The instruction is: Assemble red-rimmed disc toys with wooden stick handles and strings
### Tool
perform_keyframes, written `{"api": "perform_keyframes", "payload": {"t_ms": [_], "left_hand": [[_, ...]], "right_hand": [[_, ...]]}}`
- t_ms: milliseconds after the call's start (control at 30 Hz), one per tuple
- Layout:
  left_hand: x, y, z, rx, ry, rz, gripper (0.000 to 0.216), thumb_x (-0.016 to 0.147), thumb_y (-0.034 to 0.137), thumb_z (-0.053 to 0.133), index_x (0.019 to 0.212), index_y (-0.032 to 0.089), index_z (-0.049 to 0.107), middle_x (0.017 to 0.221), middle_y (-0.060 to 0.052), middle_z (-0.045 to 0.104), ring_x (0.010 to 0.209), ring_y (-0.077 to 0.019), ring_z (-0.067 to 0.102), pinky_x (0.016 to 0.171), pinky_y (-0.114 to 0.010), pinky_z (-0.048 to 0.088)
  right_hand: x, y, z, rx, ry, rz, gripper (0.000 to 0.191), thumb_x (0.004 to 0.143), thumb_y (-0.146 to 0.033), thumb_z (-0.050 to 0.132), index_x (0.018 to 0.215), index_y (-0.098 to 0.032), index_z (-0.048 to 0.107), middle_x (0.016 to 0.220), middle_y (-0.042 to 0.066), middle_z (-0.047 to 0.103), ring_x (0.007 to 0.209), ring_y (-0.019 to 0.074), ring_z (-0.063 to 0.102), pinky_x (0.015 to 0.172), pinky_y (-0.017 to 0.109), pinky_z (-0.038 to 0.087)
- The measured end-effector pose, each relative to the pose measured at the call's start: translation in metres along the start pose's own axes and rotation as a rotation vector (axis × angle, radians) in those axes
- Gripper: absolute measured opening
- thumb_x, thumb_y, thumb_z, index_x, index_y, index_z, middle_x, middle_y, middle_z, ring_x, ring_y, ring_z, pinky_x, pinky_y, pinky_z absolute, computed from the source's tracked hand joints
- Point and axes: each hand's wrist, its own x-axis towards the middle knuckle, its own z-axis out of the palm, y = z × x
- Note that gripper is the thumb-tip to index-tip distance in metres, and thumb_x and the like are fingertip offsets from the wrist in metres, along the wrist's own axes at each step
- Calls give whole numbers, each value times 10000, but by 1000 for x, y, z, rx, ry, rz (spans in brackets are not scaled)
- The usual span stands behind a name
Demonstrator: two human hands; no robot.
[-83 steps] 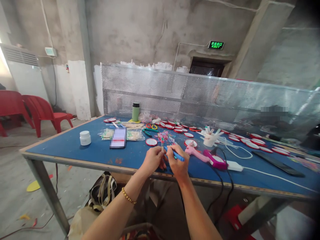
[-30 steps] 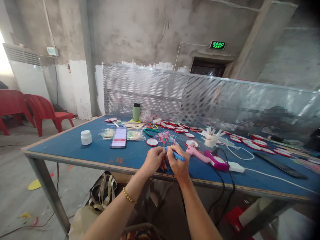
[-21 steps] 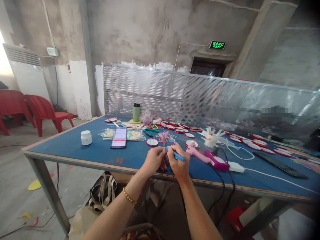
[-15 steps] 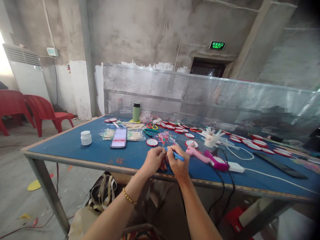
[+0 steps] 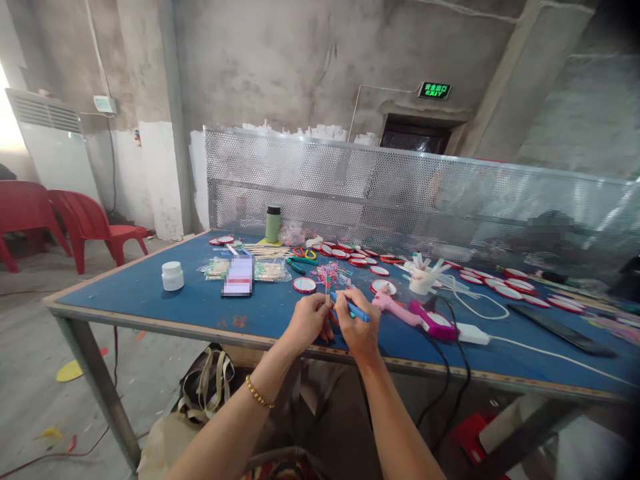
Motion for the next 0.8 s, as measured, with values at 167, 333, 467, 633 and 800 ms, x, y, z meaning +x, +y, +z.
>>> {"api": "perform_keyframes", "payload": {"t_ms": [167, 333, 467, 633, 800], "left_hand": [[0, 0, 0, 2, 4, 2, 212, 855, 310, 503, 676, 196, 493, 433, 29, 564, 365, -126, 569, 356, -182, 413], [0, 0, 0, 8, -1, -1, 222, 860, 341, 515, 693, 195, 504, 441, 33, 566, 360, -115, 558, 360, -175, 411], [0, 0, 0, 9, 0, -1, 237, 862, 351, 518, 683, 198, 498, 441, 31, 567, 366, -118, 561, 366, -180, 412], [0, 0, 0, 2, -1, -10, 254, 866, 387, 534, 696, 199, 508, 440, 33, 560, 375, -126, 566, 371, -188, 407], [-1, 2, 0, 6, 0, -9, 253, 868, 388, 523, 702, 198, 510, 442, 30, 565, 373, -129, 564, 368, -193, 412]], "right_hand": [[0, 2, 1, -13, -12, 0, 229, 956, -288, 523, 756, -206, 596, 624, -8, 632, 553, 132, 596, 565, 249, 453], [0, 2, 1, 5, -7, 22, 231, 961, -295, 516, 767, -208, 605, 656, 8, 659, 577, 142, 619, 573, 256, 461], [0, 3, 1, -2, -12, 6, 220, 957, -287, 522, 764, -209, 596, 638, -1, 643, 567, 140, 608, 568, 254, 453], [0, 1, 0, -14, -10, 7, 245, 961, -302, 526, 737, -216, 579, 624, -5, 631, 561, 141, 604, 566, 258, 446], [0, 1, 0, -23, -10, -10, 253, 964, -293, 513, 735, -214, 586, 609, -11, 622, 539, 132, 580, 553, 254, 437]]}}
